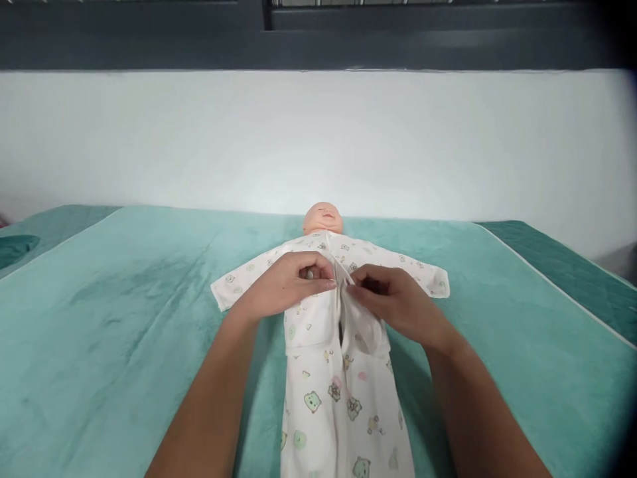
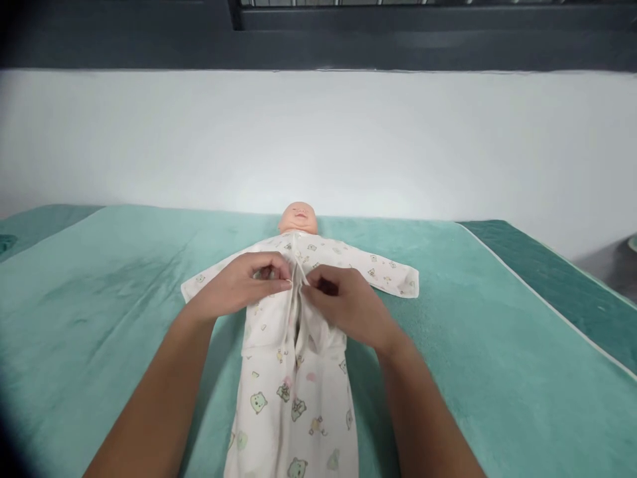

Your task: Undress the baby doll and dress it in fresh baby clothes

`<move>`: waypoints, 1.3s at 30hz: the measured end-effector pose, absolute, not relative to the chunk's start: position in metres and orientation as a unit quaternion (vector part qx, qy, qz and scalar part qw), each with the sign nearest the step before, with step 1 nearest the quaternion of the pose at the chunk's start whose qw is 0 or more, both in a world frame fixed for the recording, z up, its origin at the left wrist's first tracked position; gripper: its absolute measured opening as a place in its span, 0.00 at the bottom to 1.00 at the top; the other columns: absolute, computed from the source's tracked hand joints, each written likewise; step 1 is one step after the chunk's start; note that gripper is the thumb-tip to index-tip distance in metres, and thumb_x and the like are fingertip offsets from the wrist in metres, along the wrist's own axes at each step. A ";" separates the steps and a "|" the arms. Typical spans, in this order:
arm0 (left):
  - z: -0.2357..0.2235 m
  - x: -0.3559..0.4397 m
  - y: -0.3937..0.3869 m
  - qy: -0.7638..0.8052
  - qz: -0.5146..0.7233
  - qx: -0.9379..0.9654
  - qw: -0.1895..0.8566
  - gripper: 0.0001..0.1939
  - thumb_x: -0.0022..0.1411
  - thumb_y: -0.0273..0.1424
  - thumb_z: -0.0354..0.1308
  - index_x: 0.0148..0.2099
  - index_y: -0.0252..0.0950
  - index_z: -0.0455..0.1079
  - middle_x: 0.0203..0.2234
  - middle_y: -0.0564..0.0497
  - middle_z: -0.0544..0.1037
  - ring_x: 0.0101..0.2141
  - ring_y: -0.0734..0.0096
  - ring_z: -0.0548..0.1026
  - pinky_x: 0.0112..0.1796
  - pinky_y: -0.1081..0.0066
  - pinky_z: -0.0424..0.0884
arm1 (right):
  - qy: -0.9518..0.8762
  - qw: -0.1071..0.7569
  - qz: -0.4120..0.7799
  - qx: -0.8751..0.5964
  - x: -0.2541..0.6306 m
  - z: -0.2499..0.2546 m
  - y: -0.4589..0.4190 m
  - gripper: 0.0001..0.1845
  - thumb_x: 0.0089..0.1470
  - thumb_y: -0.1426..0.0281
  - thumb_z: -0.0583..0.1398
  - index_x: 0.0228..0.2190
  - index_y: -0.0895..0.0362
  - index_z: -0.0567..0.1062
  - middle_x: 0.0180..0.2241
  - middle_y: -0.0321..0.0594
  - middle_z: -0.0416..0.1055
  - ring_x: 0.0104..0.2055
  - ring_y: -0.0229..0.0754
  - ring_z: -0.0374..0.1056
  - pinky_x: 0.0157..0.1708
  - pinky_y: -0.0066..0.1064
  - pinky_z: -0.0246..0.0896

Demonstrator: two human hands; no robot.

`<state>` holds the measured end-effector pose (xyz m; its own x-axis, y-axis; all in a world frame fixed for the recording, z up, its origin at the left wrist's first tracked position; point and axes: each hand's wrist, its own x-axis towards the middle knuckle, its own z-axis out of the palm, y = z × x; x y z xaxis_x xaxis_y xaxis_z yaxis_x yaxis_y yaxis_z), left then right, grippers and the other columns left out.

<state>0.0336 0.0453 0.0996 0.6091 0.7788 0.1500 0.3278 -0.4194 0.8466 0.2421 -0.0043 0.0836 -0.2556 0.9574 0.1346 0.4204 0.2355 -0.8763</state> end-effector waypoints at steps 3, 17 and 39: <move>0.099 0.034 0.043 0.339 0.305 0.743 0.490 0.08 0.60 0.36 0.60 0.36 0.36 0.70 0.25 0.54 0.72 0.27 0.75 0.69 0.30 0.73 0.65 | -0.645 0.439 0.442 -0.444 0.240 0.078 0.000 0.11 0.57 0.62 0.57 0.28 0.56 0.68 0.25 0.32 0.57 0.27 0.33 0.51 0.26 0.28 0.46; 0.096 0.033 0.047 0.313 0.300 0.697 0.571 0.09 0.61 0.34 0.60 0.40 0.33 0.72 0.26 0.49 0.79 0.30 0.70 0.78 0.34 0.70 0.74 | -0.648 0.401 0.447 -0.469 0.234 0.074 0.001 0.06 0.55 0.65 0.60 0.32 0.54 0.69 0.28 0.32 0.60 0.29 0.34 0.53 0.28 0.28 0.50; 0.095 0.036 0.046 0.336 0.288 0.719 0.535 0.08 0.60 0.33 0.61 0.39 0.35 0.69 0.24 0.54 0.74 0.26 0.75 0.75 0.31 0.73 0.70 | -0.656 0.388 0.424 -0.489 0.230 0.080 -0.003 0.08 0.52 0.64 0.61 0.33 0.55 0.71 0.27 0.33 0.64 0.27 0.34 0.57 0.25 0.28 0.52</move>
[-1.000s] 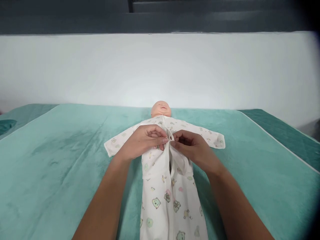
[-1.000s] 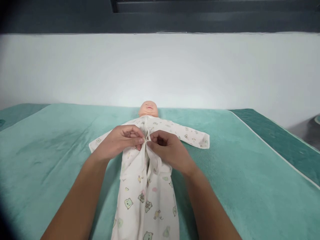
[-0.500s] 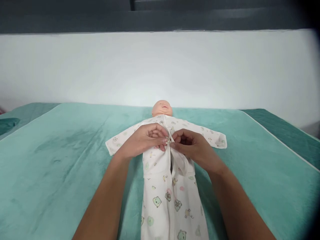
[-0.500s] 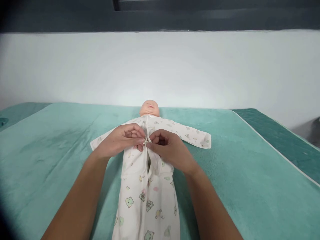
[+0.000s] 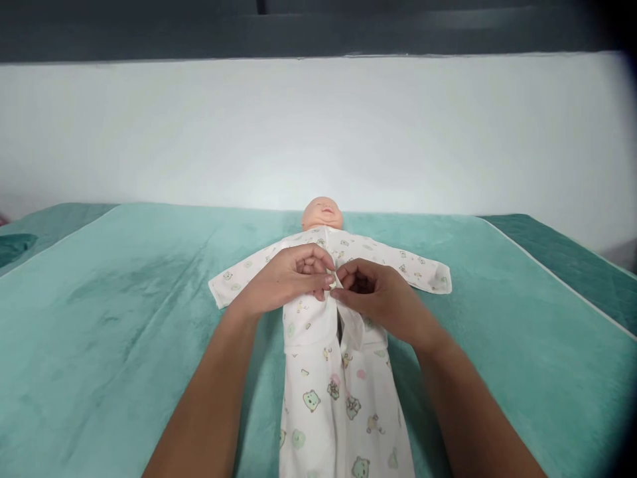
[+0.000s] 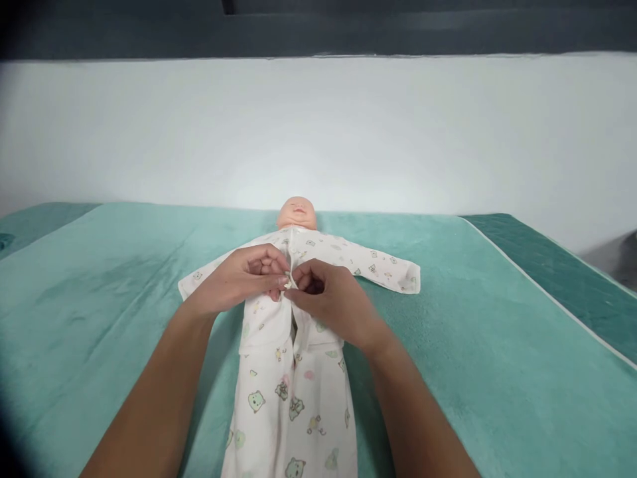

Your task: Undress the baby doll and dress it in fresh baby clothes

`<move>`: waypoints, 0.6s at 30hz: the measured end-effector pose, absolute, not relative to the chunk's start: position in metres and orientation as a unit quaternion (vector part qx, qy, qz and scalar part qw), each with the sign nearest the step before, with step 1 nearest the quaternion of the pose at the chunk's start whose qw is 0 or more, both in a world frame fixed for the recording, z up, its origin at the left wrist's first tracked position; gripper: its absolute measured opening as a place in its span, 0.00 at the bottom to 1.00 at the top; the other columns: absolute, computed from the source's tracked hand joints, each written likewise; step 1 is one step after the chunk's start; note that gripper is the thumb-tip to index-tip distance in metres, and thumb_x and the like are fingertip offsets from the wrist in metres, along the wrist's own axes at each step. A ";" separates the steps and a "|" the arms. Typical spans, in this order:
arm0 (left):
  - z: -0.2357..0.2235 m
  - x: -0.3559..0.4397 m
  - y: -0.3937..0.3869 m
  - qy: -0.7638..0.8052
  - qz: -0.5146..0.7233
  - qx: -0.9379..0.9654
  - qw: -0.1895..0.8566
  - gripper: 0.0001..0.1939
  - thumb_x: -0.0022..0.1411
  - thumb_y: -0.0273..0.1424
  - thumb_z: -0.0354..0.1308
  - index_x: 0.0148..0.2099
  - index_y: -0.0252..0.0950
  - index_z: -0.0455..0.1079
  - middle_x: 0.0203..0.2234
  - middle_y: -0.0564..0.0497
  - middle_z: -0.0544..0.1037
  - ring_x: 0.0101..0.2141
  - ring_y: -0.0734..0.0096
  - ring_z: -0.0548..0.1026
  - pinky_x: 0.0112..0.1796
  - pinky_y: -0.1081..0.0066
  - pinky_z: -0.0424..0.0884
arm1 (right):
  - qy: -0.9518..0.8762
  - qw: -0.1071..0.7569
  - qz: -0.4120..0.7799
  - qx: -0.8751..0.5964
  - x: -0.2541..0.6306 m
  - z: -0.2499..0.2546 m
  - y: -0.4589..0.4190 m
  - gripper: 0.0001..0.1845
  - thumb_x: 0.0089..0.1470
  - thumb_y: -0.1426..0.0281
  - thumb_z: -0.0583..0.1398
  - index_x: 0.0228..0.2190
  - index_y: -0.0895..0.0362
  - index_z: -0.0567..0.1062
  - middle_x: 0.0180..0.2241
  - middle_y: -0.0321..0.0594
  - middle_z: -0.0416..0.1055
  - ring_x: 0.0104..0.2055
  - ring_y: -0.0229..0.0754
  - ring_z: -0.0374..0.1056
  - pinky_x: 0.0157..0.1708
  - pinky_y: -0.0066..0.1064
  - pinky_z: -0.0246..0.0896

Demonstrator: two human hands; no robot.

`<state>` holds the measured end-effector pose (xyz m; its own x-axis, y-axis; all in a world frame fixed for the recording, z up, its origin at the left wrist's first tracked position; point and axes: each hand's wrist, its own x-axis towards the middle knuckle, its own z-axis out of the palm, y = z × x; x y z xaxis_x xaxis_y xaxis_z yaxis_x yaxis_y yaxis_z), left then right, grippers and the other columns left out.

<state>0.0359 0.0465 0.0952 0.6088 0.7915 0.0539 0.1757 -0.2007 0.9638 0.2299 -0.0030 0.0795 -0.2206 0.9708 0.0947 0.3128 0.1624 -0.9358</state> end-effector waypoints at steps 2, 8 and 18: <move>0.095 0.036 0.047 0.340 0.287 0.720 0.532 0.08 0.59 0.34 0.61 0.39 0.36 0.69 0.24 0.55 0.73 0.25 0.75 0.74 0.31 0.73 0.71 | -0.671 0.383 0.389 -0.501 0.227 0.080 -0.004 0.07 0.52 0.64 0.61 0.32 0.54 0.71 0.26 0.33 0.66 0.27 0.35 0.58 0.26 0.28 0.54; 0.094 0.036 0.047 0.347 0.274 0.701 0.560 0.13 0.57 0.36 0.63 0.41 0.36 0.68 0.27 0.53 0.76 0.28 0.71 0.77 0.33 0.68 0.74 | -0.694 0.375 0.313 -0.528 0.217 0.078 -0.008 0.05 0.54 0.65 0.60 0.32 0.52 0.70 0.24 0.32 0.68 0.25 0.35 0.61 0.25 0.28 0.54; 0.094 0.038 0.048 0.326 0.286 0.690 0.579 0.13 0.57 0.35 0.63 0.41 0.37 0.65 0.25 0.56 0.72 0.26 0.76 0.73 0.30 0.73 0.71 | -0.721 0.371 0.314 -0.494 0.216 0.075 -0.010 0.14 0.54 0.64 0.61 0.44 0.50 0.69 0.26 0.30 0.68 0.26 0.35 0.62 0.26 0.28 0.55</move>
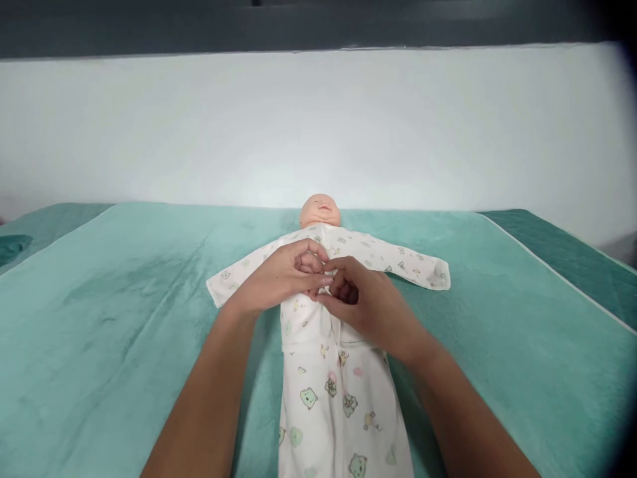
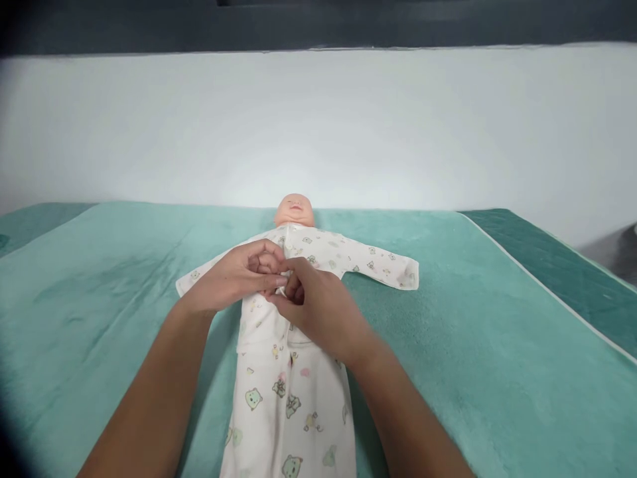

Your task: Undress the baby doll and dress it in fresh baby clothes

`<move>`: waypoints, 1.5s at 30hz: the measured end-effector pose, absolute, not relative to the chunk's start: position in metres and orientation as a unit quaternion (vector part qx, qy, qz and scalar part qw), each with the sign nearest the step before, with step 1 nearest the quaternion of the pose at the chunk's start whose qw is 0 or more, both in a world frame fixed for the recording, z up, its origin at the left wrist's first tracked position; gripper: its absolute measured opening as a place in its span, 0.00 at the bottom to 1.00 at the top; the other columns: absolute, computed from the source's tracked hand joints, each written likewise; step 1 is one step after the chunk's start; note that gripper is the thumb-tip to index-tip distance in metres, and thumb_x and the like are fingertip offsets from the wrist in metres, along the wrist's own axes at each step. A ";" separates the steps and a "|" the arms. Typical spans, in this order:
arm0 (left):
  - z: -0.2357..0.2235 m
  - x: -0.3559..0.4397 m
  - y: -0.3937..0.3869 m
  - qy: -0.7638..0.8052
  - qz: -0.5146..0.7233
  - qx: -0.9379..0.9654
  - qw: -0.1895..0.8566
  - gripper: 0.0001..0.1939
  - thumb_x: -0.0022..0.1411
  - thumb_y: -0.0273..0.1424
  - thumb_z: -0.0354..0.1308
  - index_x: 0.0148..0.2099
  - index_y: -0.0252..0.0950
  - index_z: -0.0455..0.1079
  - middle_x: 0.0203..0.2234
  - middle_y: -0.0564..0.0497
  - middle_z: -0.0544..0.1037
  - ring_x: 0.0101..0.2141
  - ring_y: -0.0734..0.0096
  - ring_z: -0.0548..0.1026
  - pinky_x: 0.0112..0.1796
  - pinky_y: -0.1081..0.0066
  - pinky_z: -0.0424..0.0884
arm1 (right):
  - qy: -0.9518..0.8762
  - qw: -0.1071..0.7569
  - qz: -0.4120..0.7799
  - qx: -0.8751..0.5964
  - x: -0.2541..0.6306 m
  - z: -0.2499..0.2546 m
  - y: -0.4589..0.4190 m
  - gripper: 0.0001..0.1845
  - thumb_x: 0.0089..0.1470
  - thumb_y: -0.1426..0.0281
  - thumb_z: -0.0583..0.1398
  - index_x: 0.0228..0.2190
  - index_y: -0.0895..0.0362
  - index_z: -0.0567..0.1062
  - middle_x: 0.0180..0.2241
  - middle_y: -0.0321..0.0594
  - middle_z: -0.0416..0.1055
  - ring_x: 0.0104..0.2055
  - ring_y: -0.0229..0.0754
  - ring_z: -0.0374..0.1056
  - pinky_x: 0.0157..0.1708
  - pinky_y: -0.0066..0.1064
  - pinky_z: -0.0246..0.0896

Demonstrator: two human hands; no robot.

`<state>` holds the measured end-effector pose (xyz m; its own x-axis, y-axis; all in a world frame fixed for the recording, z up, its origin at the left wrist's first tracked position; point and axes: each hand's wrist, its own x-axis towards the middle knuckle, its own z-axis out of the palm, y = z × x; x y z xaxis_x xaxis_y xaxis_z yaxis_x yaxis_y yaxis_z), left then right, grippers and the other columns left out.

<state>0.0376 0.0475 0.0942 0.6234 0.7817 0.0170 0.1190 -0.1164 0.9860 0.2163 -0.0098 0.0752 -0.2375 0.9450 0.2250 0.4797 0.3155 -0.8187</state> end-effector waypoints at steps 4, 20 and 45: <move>0.092 0.035 0.050 0.305 0.312 0.661 0.610 0.15 0.56 0.32 0.64 0.43 0.37 0.64 0.27 0.56 0.71 0.25 0.76 0.72 0.30 0.72 0.71 | -0.687 0.398 0.379 -0.475 0.222 0.077 -0.008 0.15 0.56 0.62 0.59 0.45 0.50 0.68 0.26 0.30 0.67 0.26 0.35 0.61 0.26 0.28 0.56; 0.089 0.028 0.056 0.298 0.242 0.677 0.627 0.11 0.57 0.31 0.63 0.40 0.35 0.65 0.25 0.54 0.74 0.20 0.80 0.69 0.22 0.77 0.64 | -0.647 0.404 0.486 -0.427 0.226 0.074 -0.002 0.09 0.60 0.63 0.55 0.40 0.53 0.67 0.27 0.32 0.65 0.27 0.34 0.61 0.26 0.27 0.55; 0.009 -0.086 0.041 0.642 0.107 0.749 -0.124 0.30 0.65 0.25 0.39 0.69 0.31 0.48 0.60 0.37 0.65 0.57 0.49 0.65 0.52 0.53 0.64 | -0.617 0.262 -0.048 -0.740 0.394 -0.039 0.025 0.23 0.59 0.64 0.50 0.50 0.63 0.71 0.51 0.58 0.68 0.55 0.55 0.61 0.55 0.45 0.52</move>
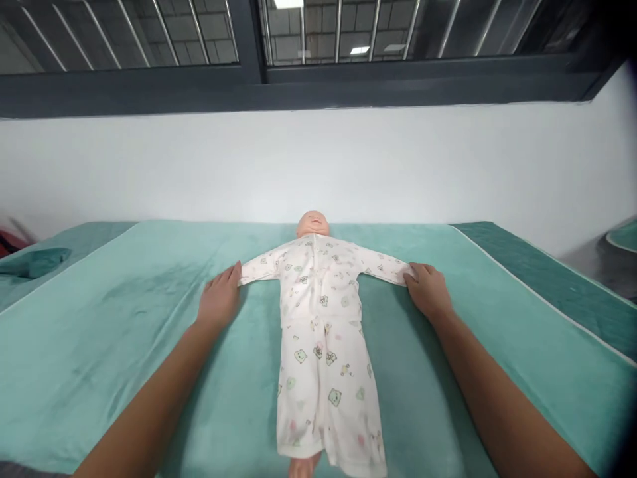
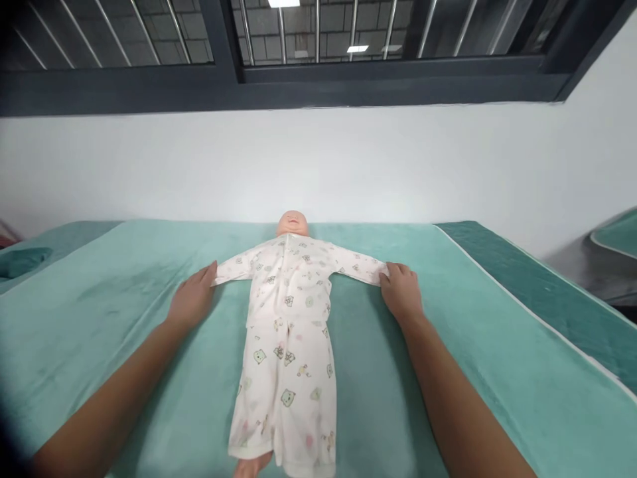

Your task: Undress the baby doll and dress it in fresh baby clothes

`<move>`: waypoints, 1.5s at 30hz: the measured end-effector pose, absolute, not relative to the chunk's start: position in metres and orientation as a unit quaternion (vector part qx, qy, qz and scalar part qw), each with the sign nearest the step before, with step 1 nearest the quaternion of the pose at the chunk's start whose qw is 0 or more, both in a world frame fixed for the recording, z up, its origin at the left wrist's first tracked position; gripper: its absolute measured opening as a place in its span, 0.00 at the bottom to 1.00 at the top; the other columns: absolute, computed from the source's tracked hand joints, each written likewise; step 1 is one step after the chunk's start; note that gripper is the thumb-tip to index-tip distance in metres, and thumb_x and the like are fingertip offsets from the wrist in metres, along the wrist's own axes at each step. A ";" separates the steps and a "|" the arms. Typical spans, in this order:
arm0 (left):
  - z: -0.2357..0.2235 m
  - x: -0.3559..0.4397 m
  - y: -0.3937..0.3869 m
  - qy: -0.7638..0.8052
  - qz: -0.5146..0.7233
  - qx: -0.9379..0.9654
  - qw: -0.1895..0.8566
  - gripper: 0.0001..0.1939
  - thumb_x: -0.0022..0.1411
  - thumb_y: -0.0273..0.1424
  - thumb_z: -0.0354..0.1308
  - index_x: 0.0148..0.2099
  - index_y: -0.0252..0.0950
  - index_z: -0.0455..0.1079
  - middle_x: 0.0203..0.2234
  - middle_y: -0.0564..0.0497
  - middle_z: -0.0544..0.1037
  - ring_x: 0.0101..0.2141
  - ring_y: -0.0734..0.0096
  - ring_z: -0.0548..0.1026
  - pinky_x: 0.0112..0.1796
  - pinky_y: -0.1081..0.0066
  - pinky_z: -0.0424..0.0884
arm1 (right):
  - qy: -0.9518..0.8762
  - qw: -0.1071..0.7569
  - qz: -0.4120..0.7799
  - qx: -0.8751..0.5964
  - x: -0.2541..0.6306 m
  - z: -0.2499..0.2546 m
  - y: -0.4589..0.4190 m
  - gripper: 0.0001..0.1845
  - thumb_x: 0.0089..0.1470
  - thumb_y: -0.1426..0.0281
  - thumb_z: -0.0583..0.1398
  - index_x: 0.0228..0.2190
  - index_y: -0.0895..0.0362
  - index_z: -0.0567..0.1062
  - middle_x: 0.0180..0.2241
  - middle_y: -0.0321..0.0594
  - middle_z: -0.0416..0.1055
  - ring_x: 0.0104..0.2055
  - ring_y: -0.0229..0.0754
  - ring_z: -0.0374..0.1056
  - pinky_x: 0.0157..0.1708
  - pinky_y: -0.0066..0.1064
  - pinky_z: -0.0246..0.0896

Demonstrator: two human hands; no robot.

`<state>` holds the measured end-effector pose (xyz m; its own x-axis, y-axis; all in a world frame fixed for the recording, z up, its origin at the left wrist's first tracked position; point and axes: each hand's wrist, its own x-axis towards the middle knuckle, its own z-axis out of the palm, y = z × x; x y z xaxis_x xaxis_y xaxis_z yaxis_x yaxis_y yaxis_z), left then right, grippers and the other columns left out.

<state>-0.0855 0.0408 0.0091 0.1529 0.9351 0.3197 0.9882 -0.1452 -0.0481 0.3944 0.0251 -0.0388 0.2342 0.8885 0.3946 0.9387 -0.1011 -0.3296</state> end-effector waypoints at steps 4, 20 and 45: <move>0.007 -0.090 0.046 -0.651 -0.128 -0.727 0.176 0.31 0.64 0.22 0.37 0.69 0.30 0.49 0.62 0.37 0.62 0.58 0.50 0.63 0.52 0.52 0.64 | -0.541 0.303 -0.030 -0.784 0.401 -0.039 0.025 0.21 0.55 0.64 0.53 0.47 0.61 0.73 0.41 0.55 0.70 0.44 0.53 0.65 0.46 0.42 0.58; 0.002 -0.007 -0.067 -0.546 -0.368 -0.709 -0.254 0.16 0.62 0.39 0.53 0.52 0.41 0.67 0.48 0.48 0.74 0.49 0.63 0.71 0.51 0.64 0.66 | -0.719 0.399 0.171 -0.542 0.270 -0.014 -0.093 0.15 0.61 0.67 0.53 0.50 0.52 0.66 0.49 0.43 0.66 0.42 0.41 0.67 0.41 0.33 0.63; -0.043 0.015 -0.213 -0.548 -0.315 -0.771 -0.083 0.36 0.63 0.34 0.57 0.69 0.50 0.47 0.46 0.46 0.72 0.45 0.60 0.72 0.44 0.61 0.73 | -0.736 0.386 0.087 -0.550 0.193 -0.025 -0.223 0.21 0.55 0.78 0.55 0.49 0.49 0.69 0.59 0.44 0.56 0.60 0.54 0.55 0.52 0.49 0.64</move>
<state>0.0147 -0.2125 -0.0433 0.2019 0.8966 0.3942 0.7923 -0.3861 0.4724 0.1930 -0.2232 -0.0252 -0.0970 0.8765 0.4716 0.7427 0.3792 -0.5520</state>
